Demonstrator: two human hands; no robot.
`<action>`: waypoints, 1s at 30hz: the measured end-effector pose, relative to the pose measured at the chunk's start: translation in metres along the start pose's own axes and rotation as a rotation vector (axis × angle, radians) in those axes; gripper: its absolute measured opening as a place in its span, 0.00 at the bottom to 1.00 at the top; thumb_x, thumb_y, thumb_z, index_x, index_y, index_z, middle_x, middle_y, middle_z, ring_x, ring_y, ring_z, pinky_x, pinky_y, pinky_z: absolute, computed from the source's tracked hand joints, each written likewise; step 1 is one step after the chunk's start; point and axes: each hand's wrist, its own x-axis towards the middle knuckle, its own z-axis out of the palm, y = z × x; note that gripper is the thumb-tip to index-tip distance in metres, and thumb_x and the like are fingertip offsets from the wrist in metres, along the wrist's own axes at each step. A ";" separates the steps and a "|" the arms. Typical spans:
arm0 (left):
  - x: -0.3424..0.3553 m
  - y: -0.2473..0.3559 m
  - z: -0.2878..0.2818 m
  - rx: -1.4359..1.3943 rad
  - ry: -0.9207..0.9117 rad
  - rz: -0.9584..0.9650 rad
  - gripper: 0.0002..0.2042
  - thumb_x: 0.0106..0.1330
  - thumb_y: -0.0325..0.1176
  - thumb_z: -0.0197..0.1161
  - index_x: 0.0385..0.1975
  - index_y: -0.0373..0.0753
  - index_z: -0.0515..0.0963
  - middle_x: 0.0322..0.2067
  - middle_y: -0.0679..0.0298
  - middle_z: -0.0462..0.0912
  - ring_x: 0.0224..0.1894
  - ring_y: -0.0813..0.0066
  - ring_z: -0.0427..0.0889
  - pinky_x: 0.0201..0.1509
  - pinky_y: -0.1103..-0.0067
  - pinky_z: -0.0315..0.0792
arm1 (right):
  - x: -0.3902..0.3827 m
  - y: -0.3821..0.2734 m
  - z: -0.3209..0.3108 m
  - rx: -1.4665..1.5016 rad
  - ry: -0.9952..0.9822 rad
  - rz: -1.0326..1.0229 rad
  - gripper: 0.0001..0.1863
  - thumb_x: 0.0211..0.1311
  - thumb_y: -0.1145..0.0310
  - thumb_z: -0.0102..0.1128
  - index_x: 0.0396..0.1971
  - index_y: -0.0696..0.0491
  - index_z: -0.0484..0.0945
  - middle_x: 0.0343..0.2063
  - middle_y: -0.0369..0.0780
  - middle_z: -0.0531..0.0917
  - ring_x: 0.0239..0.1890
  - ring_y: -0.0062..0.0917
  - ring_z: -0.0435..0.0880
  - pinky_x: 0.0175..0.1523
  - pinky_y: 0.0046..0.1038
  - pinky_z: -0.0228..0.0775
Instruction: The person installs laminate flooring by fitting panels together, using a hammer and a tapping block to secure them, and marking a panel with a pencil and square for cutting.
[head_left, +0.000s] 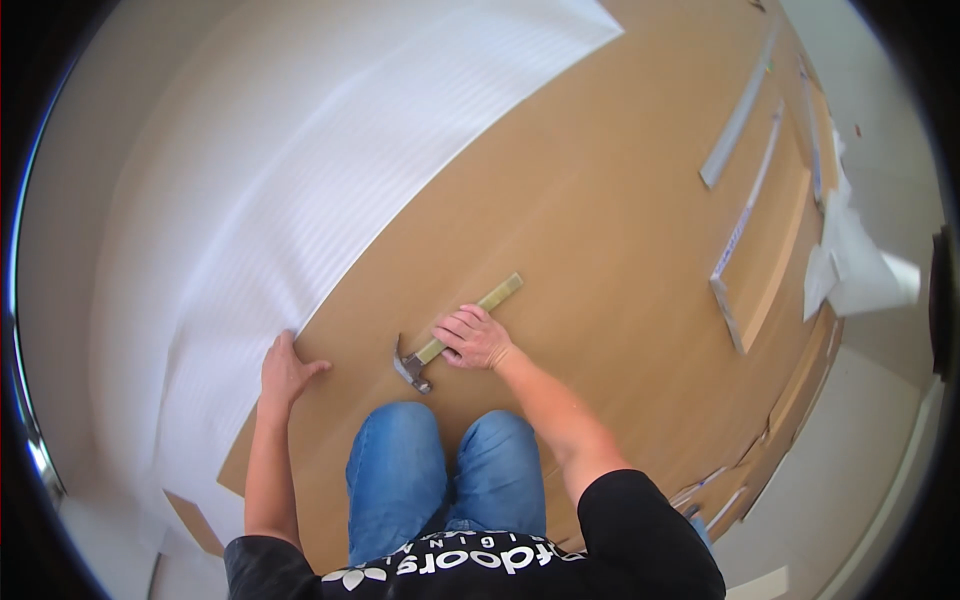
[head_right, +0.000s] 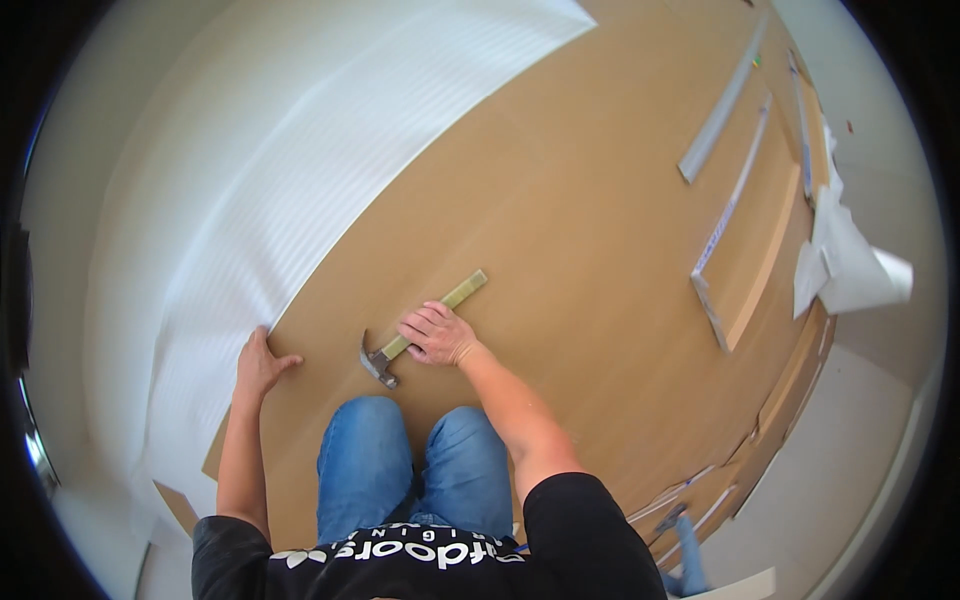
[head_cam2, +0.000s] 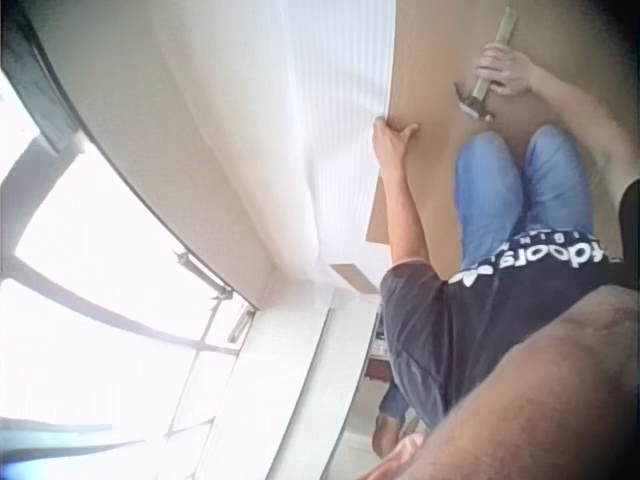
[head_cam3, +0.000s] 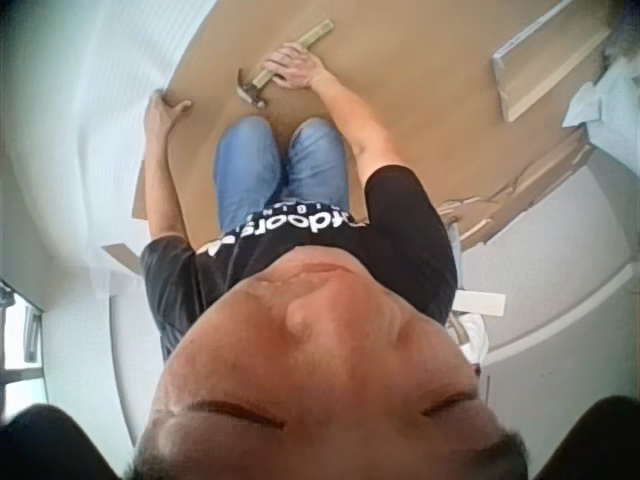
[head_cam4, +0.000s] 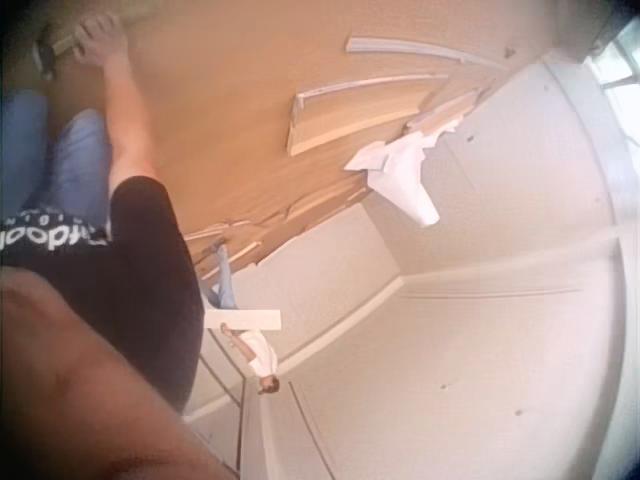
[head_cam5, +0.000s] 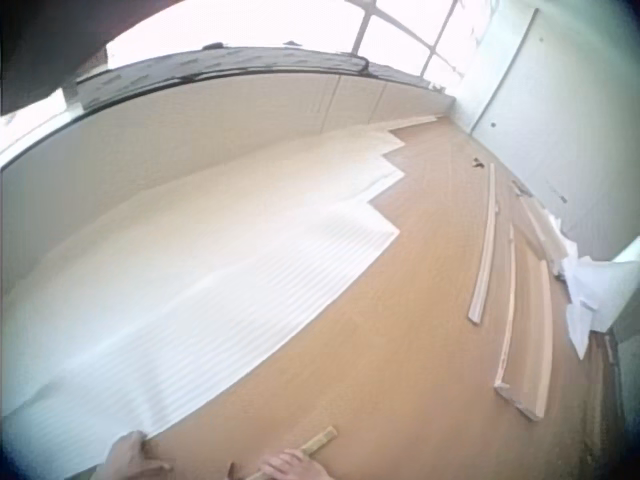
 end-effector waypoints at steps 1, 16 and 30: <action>0.008 -0.003 0.002 -0.006 0.032 0.037 0.35 0.43 0.45 0.85 0.45 0.31 0.73 0.43 0.44 0.81 0.50 0.44 0.79 0.52 0.59 0.75 | -0.001 0.002 -0.001 0.000 -0.031 0.005 0.26 0.49 0.55 0.70 0.51 0.42 0.80 0.50 0.32 0.79 0.56 0.26 0.75 0.70 0.38 0.61; -0.004 0.023 0.025 0.165 0.103 -0.126 0.45 0.41 0.52 0.84 0.58 0.38 0.70 0.50 0.59 0.78 0.55 0.57 0.77 0.52 0.57 0.72 | 0.228 0.147 -0.150 -0.335 -0.393 -0.534 0.16 0.60 0.64 0.66 0.48 0.46 0.80 0.44 0.37 0.82 0.48 0.38 0.81 0.50 0.46 0.71; -0.010 0.006 0.050 0.204 0.370 -0.056 0.39 0.41 0.50 0.85 0.52 0.40 0.73 0.46 0.61 0.78 0.51 0.58 0.77 0.53 0.58 0.73 | 0.330 0.179 -0.152 -0.782 -0.690 -0.247 0.14 0.71 0.60 0.59 0.54 0.41 0.78 0.41 0.43 0.84 0.51 0.38 0.83 0.55 0.44 0.70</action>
